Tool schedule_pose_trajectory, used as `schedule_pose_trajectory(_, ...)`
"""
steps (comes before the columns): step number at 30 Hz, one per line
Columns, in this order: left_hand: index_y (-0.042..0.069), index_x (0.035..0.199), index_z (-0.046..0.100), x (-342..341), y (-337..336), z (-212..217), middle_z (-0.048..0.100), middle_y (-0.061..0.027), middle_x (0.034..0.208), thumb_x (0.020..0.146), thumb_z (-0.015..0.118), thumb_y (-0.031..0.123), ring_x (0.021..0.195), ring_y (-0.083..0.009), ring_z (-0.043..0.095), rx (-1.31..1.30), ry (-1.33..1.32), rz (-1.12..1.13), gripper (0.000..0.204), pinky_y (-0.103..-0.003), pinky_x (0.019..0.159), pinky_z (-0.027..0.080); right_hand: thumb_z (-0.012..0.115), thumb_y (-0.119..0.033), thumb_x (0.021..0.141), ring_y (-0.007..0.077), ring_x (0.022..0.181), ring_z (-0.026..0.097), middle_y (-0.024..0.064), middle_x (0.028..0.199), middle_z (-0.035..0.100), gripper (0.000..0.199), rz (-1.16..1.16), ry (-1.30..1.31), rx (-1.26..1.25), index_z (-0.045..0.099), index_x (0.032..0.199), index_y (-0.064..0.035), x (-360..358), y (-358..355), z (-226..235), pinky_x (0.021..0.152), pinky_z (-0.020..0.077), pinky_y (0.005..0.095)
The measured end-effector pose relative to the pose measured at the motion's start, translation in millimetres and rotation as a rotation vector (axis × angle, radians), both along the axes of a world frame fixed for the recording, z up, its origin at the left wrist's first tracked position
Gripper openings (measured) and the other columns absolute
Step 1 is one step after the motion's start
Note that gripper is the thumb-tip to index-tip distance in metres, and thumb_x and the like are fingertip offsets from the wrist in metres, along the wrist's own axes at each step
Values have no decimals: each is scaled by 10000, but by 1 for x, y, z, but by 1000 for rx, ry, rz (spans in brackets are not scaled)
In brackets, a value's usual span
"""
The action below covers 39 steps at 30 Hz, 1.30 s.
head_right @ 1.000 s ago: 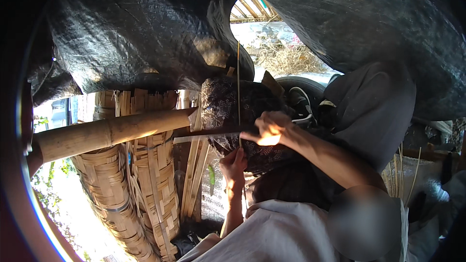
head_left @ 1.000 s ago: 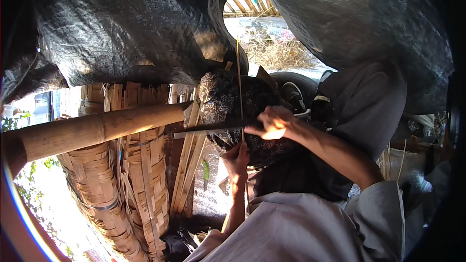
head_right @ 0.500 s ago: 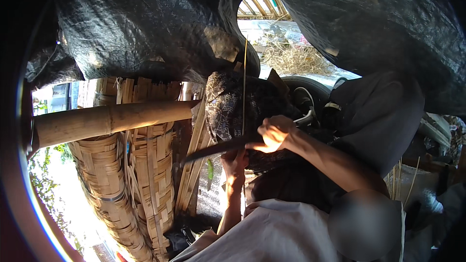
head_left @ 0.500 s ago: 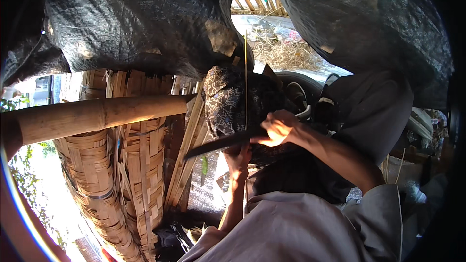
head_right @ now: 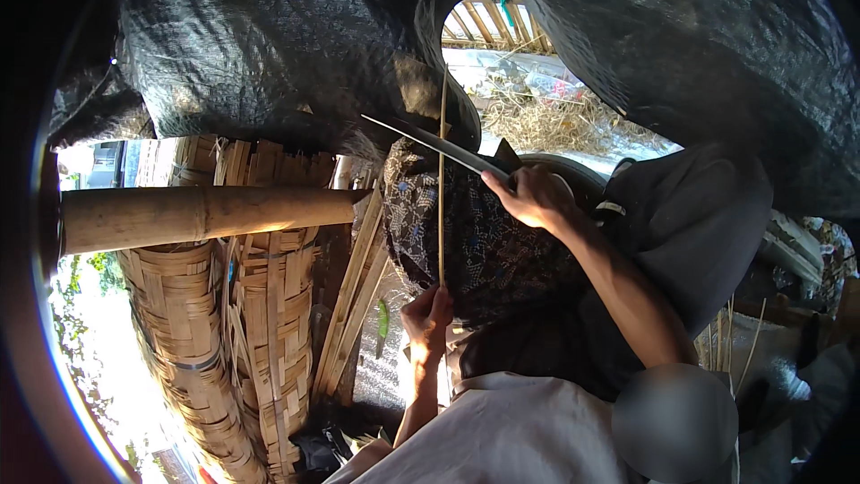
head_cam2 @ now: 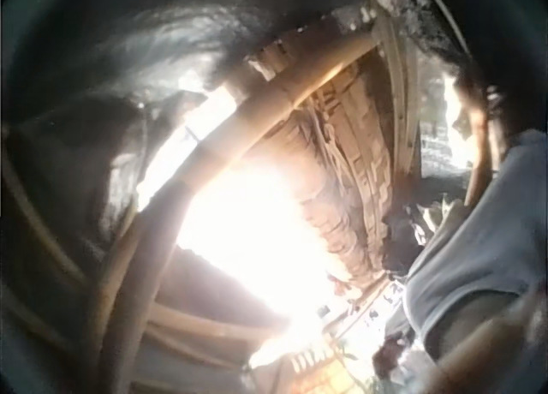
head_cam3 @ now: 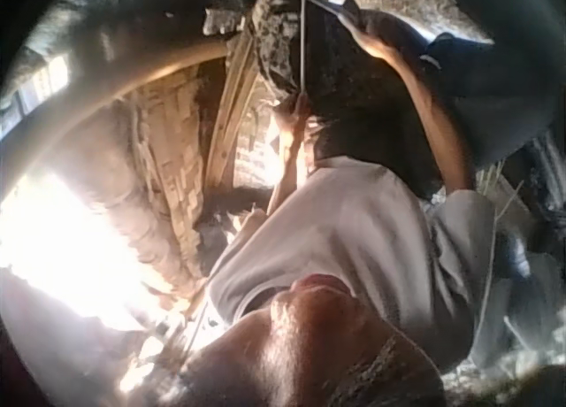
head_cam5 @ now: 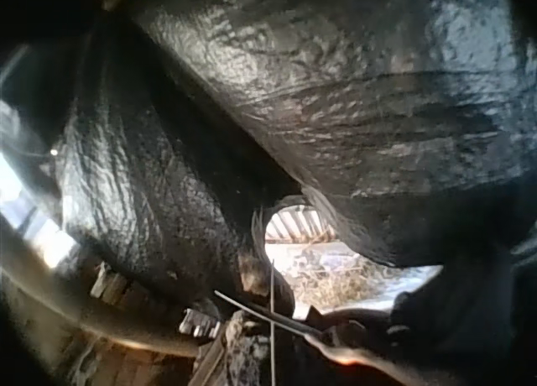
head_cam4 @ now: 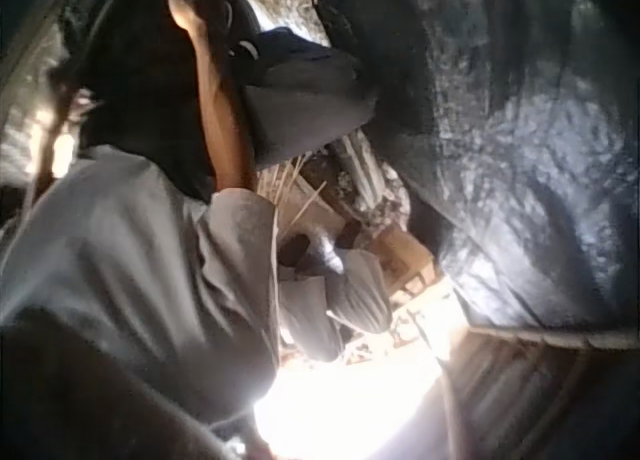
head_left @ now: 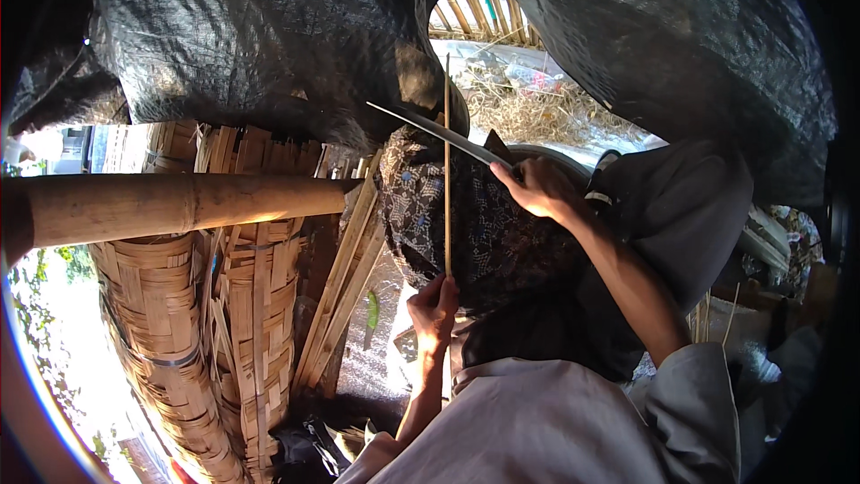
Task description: The person shaves and smooths a thin bamboo stick using a knife.
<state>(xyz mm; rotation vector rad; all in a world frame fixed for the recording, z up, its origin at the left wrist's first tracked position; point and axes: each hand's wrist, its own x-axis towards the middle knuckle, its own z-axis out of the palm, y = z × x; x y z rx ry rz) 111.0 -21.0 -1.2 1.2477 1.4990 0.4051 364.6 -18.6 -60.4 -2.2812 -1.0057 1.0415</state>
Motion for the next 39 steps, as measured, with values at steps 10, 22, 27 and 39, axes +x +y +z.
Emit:
schedule_pose_trajectory(10, -47, 1131, 549, 9, 34, 8, 613, -80, 815, 889, 547, 121, 627, -87, 556, 76, -109, -240, 294, -204, 537, 461, 599, -486, 821, 82, 363, 428, -23, 449, 379, 495, -73, 696, 54, 344, 596, -127, -25, -41, 46, 379, 355, 249)
schedule_pose_trajectory(22, 16, 1129, 499, -80, -51, -20, 581, -120, 867, 760, 697, 161, 859, -250, 586, 583, 420, -354, 443, -326, 689, 515, 607, -65, 829, 72, 501, 447, -13, 637, 437, 184, -607, 1303, 314, 425, 811, -86, -30, -62, 34, 468, 397, 252)
schedule_pose_trajectory(27, 28, 772, 626, -85, -51, -21, 636, -143, 709, 802, 625, 107, 657, -238, 649, 357, 526, -314, 84, -333, 590, 490, 597, -81, 819, 48, 527, 444, -9, 664, 464, 124, -772, 1426, 368, 474, 801, -86, -21, -64, 33, 497, 400, 241)
schedule_pose_trajectory(39, -22, 965, 617, -20, 16, 35, 646, -72, 693, 834, 608, 77, 584, -87, 584, 466, 94, -191, 164, -230, 519, 466, 546, -109, 867, 120, 556, 537, 37, 707, 487, 131, -497, 1264, 341, 454, 928, -38, -35, -56, 69, 519, 520, 309)
